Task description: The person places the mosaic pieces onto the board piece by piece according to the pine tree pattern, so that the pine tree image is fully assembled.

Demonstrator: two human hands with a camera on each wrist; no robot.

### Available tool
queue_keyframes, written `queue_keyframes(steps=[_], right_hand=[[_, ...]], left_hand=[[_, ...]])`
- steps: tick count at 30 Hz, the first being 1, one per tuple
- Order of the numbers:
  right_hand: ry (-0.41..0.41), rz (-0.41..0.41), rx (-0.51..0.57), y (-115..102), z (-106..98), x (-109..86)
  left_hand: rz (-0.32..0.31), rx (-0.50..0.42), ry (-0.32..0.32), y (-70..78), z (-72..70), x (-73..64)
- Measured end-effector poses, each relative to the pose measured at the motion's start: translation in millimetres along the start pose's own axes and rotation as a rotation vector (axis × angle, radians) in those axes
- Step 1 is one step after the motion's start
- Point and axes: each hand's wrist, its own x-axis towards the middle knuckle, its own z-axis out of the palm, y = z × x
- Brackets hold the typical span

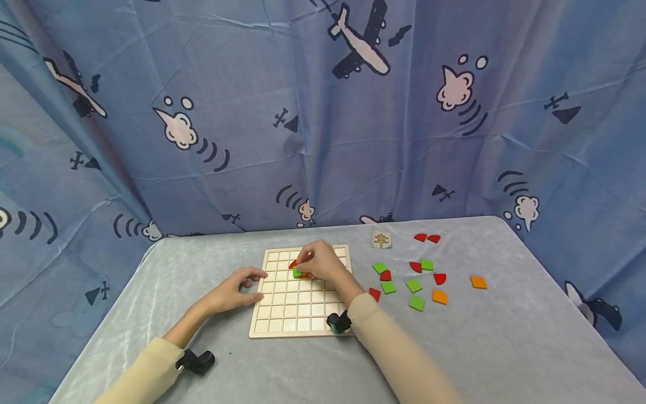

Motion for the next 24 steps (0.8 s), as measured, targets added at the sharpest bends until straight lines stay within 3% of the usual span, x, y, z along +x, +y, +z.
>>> queue_keyframes(steps=[11,18,24], right_hand=[[0.013,-0.008,-0.036,-2.0,4.3,2.4],[0.01,0.053,-0.019,-4.8,7.8,3.7],[-0.002,0.052,-0.049,-6.3,10.2,3.5]], left_hand=[[0.014,0.006,-0.006,-1.7,0.1,1.0],[0.009,-0.003,-0.004,-2.7,1.1,1.4],[0.009,-0.009,-0.005,-2.9,1.2,1.6]])
